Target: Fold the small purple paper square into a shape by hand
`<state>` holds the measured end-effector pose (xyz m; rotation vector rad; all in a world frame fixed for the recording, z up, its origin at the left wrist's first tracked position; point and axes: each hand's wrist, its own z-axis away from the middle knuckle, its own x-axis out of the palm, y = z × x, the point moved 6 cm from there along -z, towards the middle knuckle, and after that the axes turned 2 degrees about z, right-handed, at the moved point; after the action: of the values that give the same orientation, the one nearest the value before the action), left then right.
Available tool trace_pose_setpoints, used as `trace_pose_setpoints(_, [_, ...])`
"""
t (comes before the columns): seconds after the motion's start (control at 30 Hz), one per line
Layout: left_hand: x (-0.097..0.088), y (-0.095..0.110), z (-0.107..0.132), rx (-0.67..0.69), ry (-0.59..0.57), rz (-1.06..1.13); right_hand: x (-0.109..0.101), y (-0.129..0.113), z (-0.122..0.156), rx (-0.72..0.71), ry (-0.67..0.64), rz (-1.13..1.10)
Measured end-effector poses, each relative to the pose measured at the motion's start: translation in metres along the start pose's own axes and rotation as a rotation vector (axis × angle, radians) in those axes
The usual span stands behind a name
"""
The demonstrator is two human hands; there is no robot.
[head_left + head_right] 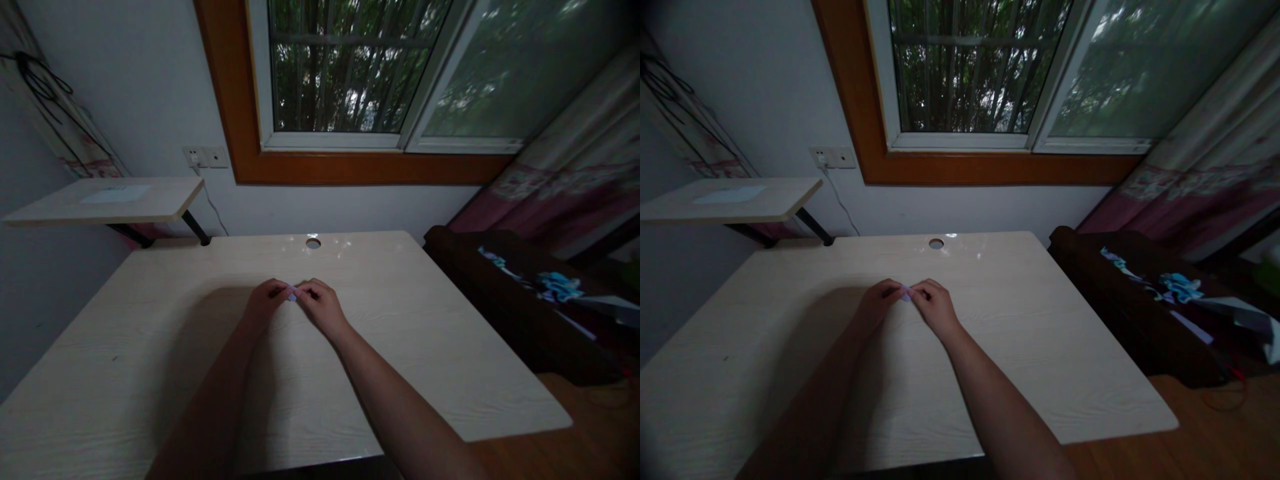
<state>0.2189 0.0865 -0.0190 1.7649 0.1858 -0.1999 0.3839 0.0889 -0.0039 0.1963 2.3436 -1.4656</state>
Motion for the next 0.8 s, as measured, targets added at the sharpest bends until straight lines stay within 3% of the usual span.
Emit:
trace_pose_setpoints(0.3, [-0.003,0.009,0.004,-0.033,0.024,-0.058,-0.001,-0.005,0.001,-0.01,-0.005,-0.017])
trace_pose_setpoints(0.8, [-0.001,-0.002,0.001,-0.075,-0.022,-0.155,-0.005,0.008,-0.001,0.052,0.113,-0.087])
